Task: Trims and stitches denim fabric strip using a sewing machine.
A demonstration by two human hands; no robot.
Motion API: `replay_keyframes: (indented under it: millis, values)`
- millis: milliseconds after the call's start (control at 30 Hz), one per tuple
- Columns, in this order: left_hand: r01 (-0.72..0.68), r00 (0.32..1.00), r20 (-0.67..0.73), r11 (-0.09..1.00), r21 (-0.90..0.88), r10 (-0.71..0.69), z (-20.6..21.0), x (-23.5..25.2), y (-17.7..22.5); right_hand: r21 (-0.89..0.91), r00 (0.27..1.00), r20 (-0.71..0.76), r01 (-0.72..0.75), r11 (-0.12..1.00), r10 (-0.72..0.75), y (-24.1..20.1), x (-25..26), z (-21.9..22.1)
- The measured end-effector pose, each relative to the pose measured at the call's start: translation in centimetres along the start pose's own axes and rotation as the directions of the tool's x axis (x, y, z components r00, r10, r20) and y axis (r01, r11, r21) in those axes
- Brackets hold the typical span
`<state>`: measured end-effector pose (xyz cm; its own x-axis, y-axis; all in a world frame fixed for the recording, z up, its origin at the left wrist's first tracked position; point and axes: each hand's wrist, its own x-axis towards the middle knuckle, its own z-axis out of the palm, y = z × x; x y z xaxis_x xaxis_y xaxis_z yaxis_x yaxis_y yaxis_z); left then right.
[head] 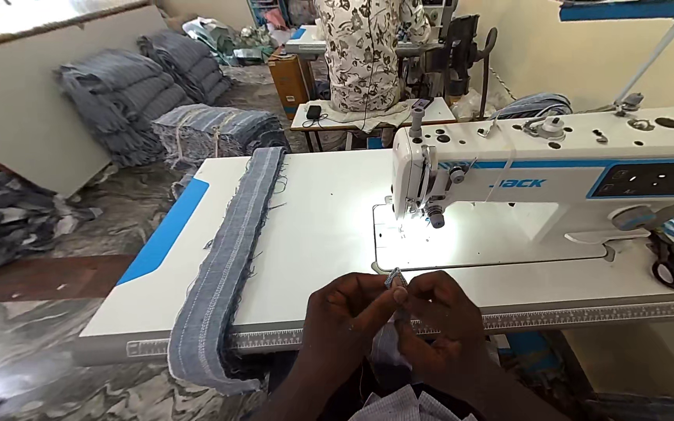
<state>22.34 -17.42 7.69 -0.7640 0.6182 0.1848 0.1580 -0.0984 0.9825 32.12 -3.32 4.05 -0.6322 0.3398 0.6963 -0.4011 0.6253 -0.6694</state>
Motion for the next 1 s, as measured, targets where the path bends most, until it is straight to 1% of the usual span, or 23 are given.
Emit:
replay_keyframes:
  millis: [33, 67, 133, 200, 233, 267, 300, 333, 367, 400, 433, 467, 500, 533, 567, 600, 633, 667, 700, 733, 800, 867, 1000]
  values:
    - [0.004, 1.000, 0.000, 0.999, -0.052, -0.004, 0.4, 0.2, -0.3, 0.091, 0.996, -0.052, -0.065, 0.994, 0.070, 0.1, 0.2, -0.2]
    - [-0.005, 1.000, 0.009, 0.997, -0.078, 0.005, 0.8, 0.3, -0.6, 0.134, 0.982, -0.097, -0.146, 0.980, 0.160, 0.3, 0.4, -0.5]
    - [-0.004, 0.998, 0.061, 0.999, -0.048, 0.007, 1.6, 0.9, -1.5, 0.099, 0.934, -0.078, -0.341, 0.935, 0.349, 1.1, 0.7, -1.1]
    - [0.014, 0.982, 0.186, 0.988, 0.156, -0.043, 1.6, 2.4, -2.4, 0.026, 0.875, -0.022, -0.482, 0.876, 0.483, 2.2, 1.0, -2.0]
    - [0.040, 0.956, 0.271, 0.966, 0.254, -0.111, 1.4, 3.5, -2.6, -0.025, 0.860, -0.003, -0.511, 0.859, 0.511, 2.9, 1.0, -2.4]
    - [0.084, 0.925, 0.330, 0.948, 0.307, -0.188, 1.4, 4.8, -2.7, -0.096, 0.843, 0.019, -0.534, 0.840, 0.538, 3.4, 1.1, -2.8]
    - [0.134, 0.906, 0.341, 0.934, 0.331, -0.251, 1.7, 6.1, -2.9, -0.194, 0.849, 0.009, -0.517, 0.833, 0.529, 3.8, 1.1, -3.1]
    - [0.184, 0.894, 0.327, 0.917, 0.353, -0.305, 2.2, 7.4, -3.5, -0.350, 0.889, -0.048, -0.442, 0.826, 0.456, 4.3, 0.9, -3.0]
    - [0.229, 0.888, 0.304, 0.906, 0.356, -0.344, 2.7, 8.7, -4.6, -0.512, 0.926, -0.084, -0.356, 0.782, 0.367, 4.7, 0.8, -2.7]
    - [0.258, 0.885, 0.281, 0.895, 0.365, -0.370, 3.2, 10.1, -5.8, -0.610, 0.943, -0.070, -0.300, 0.734, 0.326, 5.1, 0.8, -2.1]
    - [0.248, 0.890, 0.258, 0.874, 0.418, -0.376, 3.7, 11.3, -6.9, -0.655, 0.942, -0.027, -0.270, 0.706, 0.335, 5.6, 0.8, -1.4]
    - [0.205, 0.898, 0.236, 0.826, 0.524, -0.372, 4.0, 12.4, -7.7, -0.692, 0.928, 0.024, -0.254, 0.676, 0.373, 6.5, 0.7, -0.6]
    - [0.149, 0.907, 0.213, 0.751, 0.644, -0.363, 4.2, 13.1, -8.0, -0.724, 0.911, 0.063, -0.239, 0.647, 0.407, 7.6, 0.6, -0.2]
    - [0.097, 0.922, 0.189, 0.675, 0.732, -0.337, 4.3, 13.3, -8.1, -0.755, 0.915, 0.096, -0.189, 0.628, 0.391, 8.9, 0.7, -0.3]
    - [0.029, 0.944, 0.179, 0.611, 0.791, -0.277, 4.0, 13.1, -8.2, -0.771, 0.921, 0.140, -0.129, 0.624, 0.364, 10.0, 1.1, -0.8]
    - [-0.059, 0.964, 0.197, 0.578, 0.814, -0.179, 3.6, 12.4, -8.4, -0.768, 0.924, 0.203, -0.055, 0.639, 0.323, 11.0, 1.8, -1.7]
    - [-0.177, 0.968, 0.244, 0.555, 0.813, -0.050, 3.1, 11.1, -8.7, -0.738, 0.922, 0.274, 0.018, 0.675, 0.275, 12.0, 2.5, -2.6]
    - [-0.300, 0.948, 0.313, 0.520, 0.800, 0.066, 2.8, 9.7, -8.9, -0.689, 0.914, 0.338, 0.076, 0.720, 0.226, 13.0, 3.2, -3.4]
    - [-0.379, 0.922, 0.372, 0.468, 0.798, 0.112, 2.8, 8.6, -9.0, -0.640, 0.910, 0.378, 0.123, 0.758, 0.171, 14.0, 3.8, -4.0]
    - [-0.413, 0.907, 0.404, 0.424, 0.806, 0.117, 2.8, 7.8, -9.4, -0.599, 0.906, 0.401, 0.147, 0.787, 0.136, 14.6, 4.1, -4.4]
    - [-0.411, 0.909, 0.405, 0.382, 0.828, 0.101, 2.7, 7.2, -9.8, -0.571, 0.900, 0.417, 0.151, 0.807, 0.127, 15.0, 4.3, -4.5]
    - [-0.417, 0.907, 0.408, 0.370, 0.831, 0.106, 2.6, 7.3, -9.9, -0.592, 0.902, 0.407, 0.141, 0.794, 0.144, 15.0, 4.2, -4.5]
    - [-0.440, 0.897, 0.434, 0.292, 0.849, 0.087, 2.7, 9.0, -10.0, -0.649, 0.898, 0.404, 0.147, 0.746, 0.174, 15.9, 5.3, -4.0]
